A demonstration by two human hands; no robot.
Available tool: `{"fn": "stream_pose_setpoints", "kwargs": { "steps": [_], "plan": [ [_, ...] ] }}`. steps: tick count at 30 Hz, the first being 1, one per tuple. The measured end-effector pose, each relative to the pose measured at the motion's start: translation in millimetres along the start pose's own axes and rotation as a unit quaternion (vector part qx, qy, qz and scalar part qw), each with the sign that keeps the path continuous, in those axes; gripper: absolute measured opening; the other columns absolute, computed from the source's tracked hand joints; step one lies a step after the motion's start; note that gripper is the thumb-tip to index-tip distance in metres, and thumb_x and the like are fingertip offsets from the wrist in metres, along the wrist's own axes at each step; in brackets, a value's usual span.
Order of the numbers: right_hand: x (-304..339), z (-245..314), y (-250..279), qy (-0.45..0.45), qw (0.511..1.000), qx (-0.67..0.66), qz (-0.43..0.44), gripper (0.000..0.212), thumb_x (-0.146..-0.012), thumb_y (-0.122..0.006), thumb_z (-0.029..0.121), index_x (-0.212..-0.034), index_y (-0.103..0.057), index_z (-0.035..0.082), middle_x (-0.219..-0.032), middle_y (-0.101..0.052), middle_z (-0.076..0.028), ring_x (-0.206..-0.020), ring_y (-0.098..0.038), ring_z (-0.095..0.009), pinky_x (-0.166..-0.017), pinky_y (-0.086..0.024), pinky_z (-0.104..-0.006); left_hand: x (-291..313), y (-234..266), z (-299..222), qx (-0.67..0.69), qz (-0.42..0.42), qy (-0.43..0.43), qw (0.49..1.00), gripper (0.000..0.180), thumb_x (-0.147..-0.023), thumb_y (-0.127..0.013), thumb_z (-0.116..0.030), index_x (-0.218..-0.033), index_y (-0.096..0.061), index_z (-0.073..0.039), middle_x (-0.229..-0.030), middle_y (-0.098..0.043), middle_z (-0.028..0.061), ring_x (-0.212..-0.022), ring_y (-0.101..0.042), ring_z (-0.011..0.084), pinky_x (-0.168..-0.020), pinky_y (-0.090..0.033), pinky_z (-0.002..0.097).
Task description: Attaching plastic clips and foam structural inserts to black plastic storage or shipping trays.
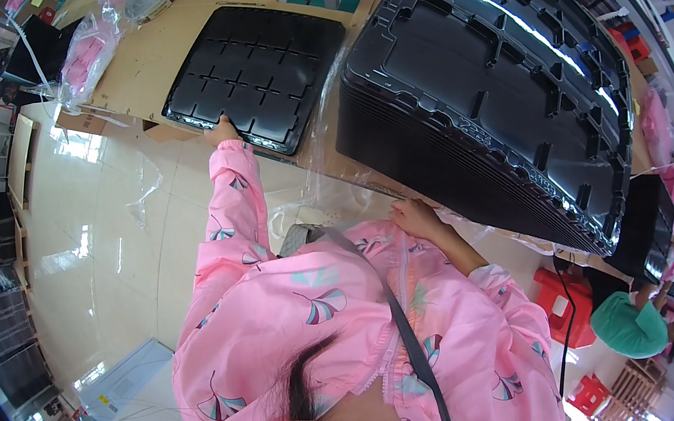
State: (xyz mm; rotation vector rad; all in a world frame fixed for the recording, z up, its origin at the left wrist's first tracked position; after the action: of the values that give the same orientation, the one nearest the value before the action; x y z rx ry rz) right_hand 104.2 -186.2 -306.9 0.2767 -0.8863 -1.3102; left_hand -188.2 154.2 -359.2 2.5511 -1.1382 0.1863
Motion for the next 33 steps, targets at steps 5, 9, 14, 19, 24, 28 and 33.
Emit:
{"fn": "stream_pose_setpoints", "kwargs": {
  "steps": [5,9,14,19,24,28,33],
  "plan": [
    [4.1,-4.1,-1.5,-0.003,1.000,-0.011,-0.007,0.024,-0.078,-0.051,0.025,-0.074,-0.053,0.001,-0.070,-0.056,-0.022,-0.071,-0.057,-0.039,-0.061,-0.043,-0.0443,17.7,7.4,-22.0,-0.201,-0.028,0.019,0.979,0.057,-0.064,-0.070,-0.015,-0.113,-0.045,0.003,-0.110,-0.046,0.0218,-0.101,-0.048,0.0379,-0.087,-0.041,0.0409],
    [5.5,-12.0,-7.5,-0.008,1.000,-0.010,-0.013,0.024,-0.077,-0.052,0.024,-0.076,-0.055,0.000,-0.069,-0.056,-0.021,-0.069,-0.057,-0.036,-0.060,-0.043,-0.0420,26.3,18.9,-25.7,-0.227,-0.040,-0.137,0.963,0.060,-0.065,-0.070,-0.016,-0.116,-0.044,0.000,-0.114,-0.044,0.0214,-0.111,-0.040,0.0347,-0.093,-0.034,0.0410],
    [6.4,-12.5,-10.6,-0.007,1.000,-0.016,-0.005,0.024,-0.077,-0.053,0.023,-0.082,-0.058,0.000,-0.070,-0.058,-0.020,-0.067,-0.059,-0.033,-0.058,-0.044,-0.0378,95.9,1.0,-34.8,-0.229,0.189,-0.536,0.790,0.064,-0.065,-0.070,-0.019,-0.122,-0.044,-0.007,-0.128,-0.037,0.0203,-0.118,-0.035,0.0377,-0.097,-0.029,0.0424],
    [7.4,-4.7,-9.0,0.008,0.999,-0.019,-0.025,0.024,-0.077,-0.049,0.024,-0.073,-0.055,0.001,-0.073,-0.057,-0.021,-0.074,-0.056,-0.038,-0.063,-0.043,-0.0435,157.2,-12.2,3.5,-0.388,0.277,-0.549,0.687,0.053,-0.072,-0.061,-0.029,-0.122,-0.047,-0.017,-0.136,-0.031,0.0095,-0.126,-0.026,0.0319,-0.101,-0.019,0.0506],
    [13.9,-13.7,-10.7,-0.016,1.000,-0.010,-0.007,0.025,-0.078,-0.049,0.025,-0.074,-0.055,0.001,-0.074,-0.057,-0.022,-0.074,-0.056,-0.038,-0.064,-0.043,-0.0439,154.5,-8.9,2.1,-0.384,0.308,-0.529,0.691,0.054,-0.075,-0.057,-0.031,-0.125,-0.044,-0.016,-0.138,-0.029,0.0070,-0.129,-0.021,0.0307,-0.102,-0.014,0.0513],
    [17.5,-21.2,-13.4,-0.055,0.998,0.004,0.027,0.026,-0.078,-0.048,0.026,-0.075,-0.056,0.002,-0.076,-0.058,-0.022,-0.076,-0.057,-0.038,-0.065,-0.044,-0.0441,154.4,-11.0,9.6,-0.397,0.286,-0.532,0.691,0.055,-0.075,-0.057,-0.033,-0.125,-0.044,-0.017,-0.138,-0.028,0.0063,-0.129,-0.021,0.0300,-0.102,-0.014,0.0509],
    [20.6,-24.7,-13.4,-0.040,0.999,0.011,0.007,0.026,-0.079,-0.048,0.027,-0.077,-0.056,0.002,-0.078,-0.059,-0.021,-0.077,-0.057,-0.038,-0.066,-0.044,-0.0445,155.0,-10.9,7.8,-0.398,0.286,-0.527,0.694,0.055,-0.075,-0.057,-0.033,-0.126,-0.043,-0.017,-0.138,-0.029,0.0052,-0.129,-0.021,0.0289,-0.102,-0.015,0.0503]
  ]
}}
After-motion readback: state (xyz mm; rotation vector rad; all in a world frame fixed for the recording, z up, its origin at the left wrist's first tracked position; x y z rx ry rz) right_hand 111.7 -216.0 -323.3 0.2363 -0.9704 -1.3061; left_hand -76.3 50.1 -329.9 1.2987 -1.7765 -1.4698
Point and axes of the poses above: each hand's wrist, its own x-axis away from the middle knuckle, its own y-axis out of the back of the hand, z = x × y, the point moved 5 cm from there along -x, towards the middle knuckle
